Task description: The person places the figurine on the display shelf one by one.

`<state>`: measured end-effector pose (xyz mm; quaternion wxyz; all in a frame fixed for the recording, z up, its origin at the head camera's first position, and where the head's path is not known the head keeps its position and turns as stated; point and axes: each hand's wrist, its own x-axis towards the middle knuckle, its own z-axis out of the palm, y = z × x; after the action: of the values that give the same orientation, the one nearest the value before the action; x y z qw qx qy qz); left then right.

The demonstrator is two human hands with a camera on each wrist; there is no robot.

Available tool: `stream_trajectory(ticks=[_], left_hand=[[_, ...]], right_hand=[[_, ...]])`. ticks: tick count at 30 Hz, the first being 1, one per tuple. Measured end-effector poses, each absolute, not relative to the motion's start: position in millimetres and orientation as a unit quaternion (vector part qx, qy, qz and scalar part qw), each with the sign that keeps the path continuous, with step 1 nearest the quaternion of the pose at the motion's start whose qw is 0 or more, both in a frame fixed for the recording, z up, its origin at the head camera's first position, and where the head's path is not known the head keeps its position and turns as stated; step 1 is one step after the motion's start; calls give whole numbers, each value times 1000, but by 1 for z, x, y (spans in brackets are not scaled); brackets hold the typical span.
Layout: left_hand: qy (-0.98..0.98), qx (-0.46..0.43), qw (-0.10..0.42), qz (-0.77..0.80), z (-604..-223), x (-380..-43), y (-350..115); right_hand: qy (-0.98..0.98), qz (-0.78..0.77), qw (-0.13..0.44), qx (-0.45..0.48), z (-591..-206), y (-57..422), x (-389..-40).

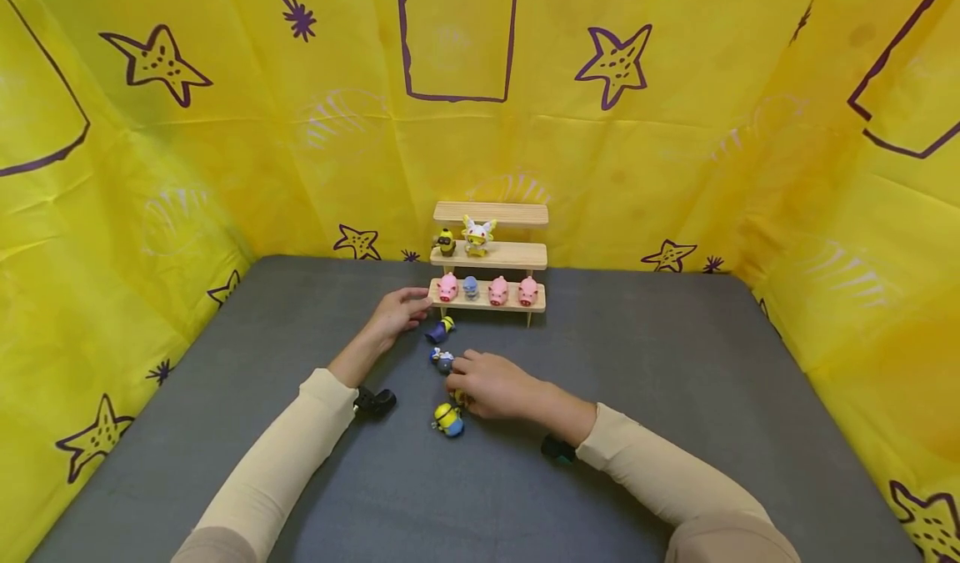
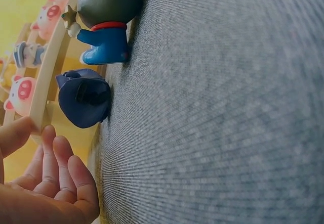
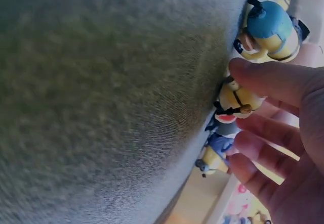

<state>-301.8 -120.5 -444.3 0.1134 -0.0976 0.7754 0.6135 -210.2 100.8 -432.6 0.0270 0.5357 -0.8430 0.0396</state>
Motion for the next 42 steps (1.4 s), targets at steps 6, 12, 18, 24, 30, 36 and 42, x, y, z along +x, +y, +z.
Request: stream_trajectory(ticks=[6,12,18,24,30,36,42], left_hand=[[773,-98,117,616,-443,-300,-120],[773,-96,111,617,-442,-300,-121],[774,-93,109,616,-443,-301,-122],[775,-94,105,616,-447,-302,-121],[777,-98,103,613,-448,-303,-121],[775,-97,105,615,-446,-302,-120],[775,-100,106,615,-446,-302,-120]], right_hand=[[-847,64,22,527,-433,101,-211],[-857,116,33,502,-434,104,-213],[-861,157,39,482,-436,106,-214],[-859,168,51,482,-437,108,-215],[-862,204,45,461,-436,111,-218],[-863,281,7,420,-433,116,-224],[-855,342,-14,389,-421,122,-230]])
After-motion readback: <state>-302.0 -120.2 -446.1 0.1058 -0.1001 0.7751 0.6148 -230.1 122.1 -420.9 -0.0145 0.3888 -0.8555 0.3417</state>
